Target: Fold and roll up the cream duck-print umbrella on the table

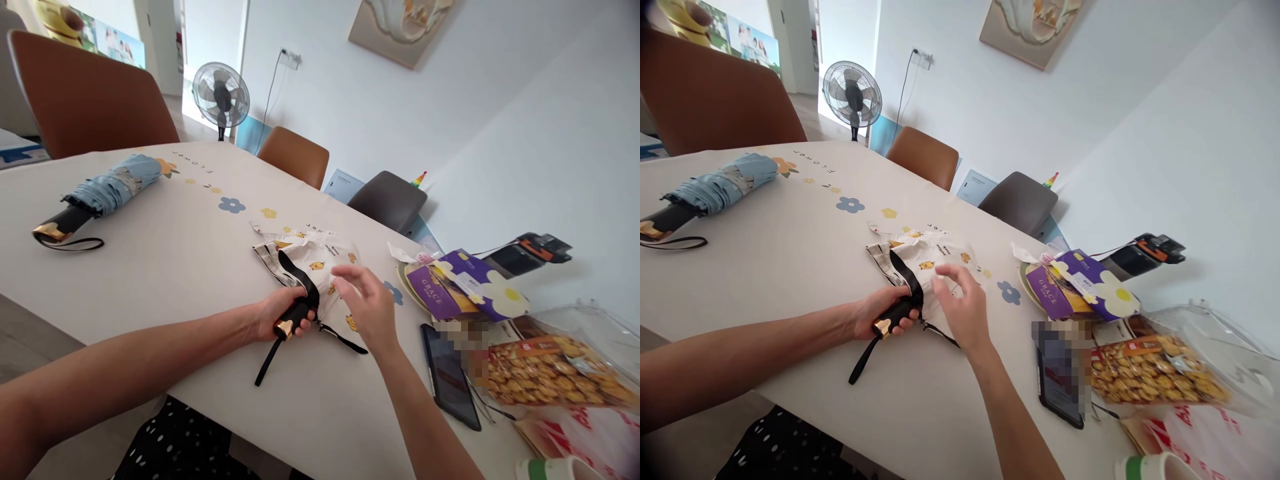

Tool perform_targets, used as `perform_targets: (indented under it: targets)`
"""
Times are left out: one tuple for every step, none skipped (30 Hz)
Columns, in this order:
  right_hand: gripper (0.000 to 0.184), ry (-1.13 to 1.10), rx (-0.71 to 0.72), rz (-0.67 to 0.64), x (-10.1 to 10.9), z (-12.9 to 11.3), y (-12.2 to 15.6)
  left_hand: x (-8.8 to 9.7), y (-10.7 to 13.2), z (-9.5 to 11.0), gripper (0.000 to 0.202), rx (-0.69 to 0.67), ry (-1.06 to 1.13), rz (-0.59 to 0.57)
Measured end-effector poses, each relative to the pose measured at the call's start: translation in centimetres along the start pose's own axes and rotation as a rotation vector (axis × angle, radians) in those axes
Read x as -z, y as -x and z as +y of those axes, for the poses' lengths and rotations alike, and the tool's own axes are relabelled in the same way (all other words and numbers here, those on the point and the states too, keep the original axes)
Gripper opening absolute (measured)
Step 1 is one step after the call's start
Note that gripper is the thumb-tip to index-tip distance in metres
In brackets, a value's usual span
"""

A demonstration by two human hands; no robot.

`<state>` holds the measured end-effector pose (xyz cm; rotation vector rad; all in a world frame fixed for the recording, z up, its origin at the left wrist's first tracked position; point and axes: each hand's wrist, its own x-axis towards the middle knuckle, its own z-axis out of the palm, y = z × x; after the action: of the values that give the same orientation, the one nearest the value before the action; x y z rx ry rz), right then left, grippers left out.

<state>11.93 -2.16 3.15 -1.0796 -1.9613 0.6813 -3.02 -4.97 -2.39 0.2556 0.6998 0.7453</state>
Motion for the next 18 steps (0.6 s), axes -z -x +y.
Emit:
perform_targets:
  targets:
    - [0.018,0.124,0.064,0.028,0.4,1.1,1.3,0.0,0.0,-0.1,0.016,-0.002,0.001,-0.003]
    - [0.02,0.226,0.159,0.04,0.5,2.2,2.6,0.0,-0.1,-0.1,0.015,-0.006,0.002,-0.006]
    - [0.022,0.313,0.272,0.029,0.4,3.0,3.8,0.0,-0.1,-0.2,0.014,-0.008,0.0,-0.009]
    - [0.024,0.391,0.378,0.014,0.2,3.7,4.7,0.0,-0.1,-0.2,0.014,-0.009,-0.002,-0.012]
    - [0.025,0.457,0.444,0.001,-0.3,4.2,5.5,0.0,-0.2,-0.2,0.014,-0.01,-0.003,-0.015]
    - [0.025,0.502,0.488,0.008,-0.8,4.5,6.0,0.1,-0.2,-0.3,0.015,-0.012,-0.006,-0.019]
    - [0.024,0.529,0.509,0.031,-1.3,4.7,6.4,0.1,-0.2,-0.3,0.015,-0.013,-0.009,-0.021]
    - [0.023,0.547,0.513,0.054,-1.8,4.8,6.6,0.1,-0.2,-0.3,0.015,-0.013,-0.013,-0.024]
    - [0.022,0.559,0.51,0.079,-2.2,4.8,6.6,0.2,-0.2,-0.3,0.015,-0.013,-0.017,-0.025]
    - [0.021,0.571,0.505,0.098,-2.5,4.7,6.6,0.2,-0.3,-0.2,0.015,-0.014,-0.023,-0.026]
    - [0.019,0.585,0.502,0.112,-2.7,4.7,6.5,0.1,-0.2,-0.2,0.016,-0.013,-0.031,-0.024]
    - [0.018,0.601,0.503,0.122,-2.7,4.7,6.5,0.1,-0.2,-0.2,0.016,-0.011,-0.042,-0.018]
    - [0.017,0.615,0.507,0.13,-2.6,4.7,6.5,0.0,-0.2,-0.3,0.017,-0.008,-0.055,-0.009]
    - [0.017,0.626,0.516,0.138,-2.4,4.7,6.5,-0.1,-0.1,-0.3,0.018,-0.002,-0.068,0.0]
    - [0.018,0.628,0.532,0.148,-2.1,4.8,6.5,-0.3,0.0,-0.4,0.019,0.004,-0.081,0.009]
    - [0.02,0.623,0.556,0.164,-1.7,4.9,6.5,-0.4,0.1,-0.5,0.019,0.01,-0.091,0.016]
    - [0.023,0.611,0.582,0.191,-1.2,4.9,6.5,-0.5,0.2,-0.6,0.02,0.015,-0.097,0.021]
    - [0.026,0.598,0.605,0.233,-0.8,5.0,6.5,-0.7,0.2,-0.7,0.02,0.022,-0.098,0.023]
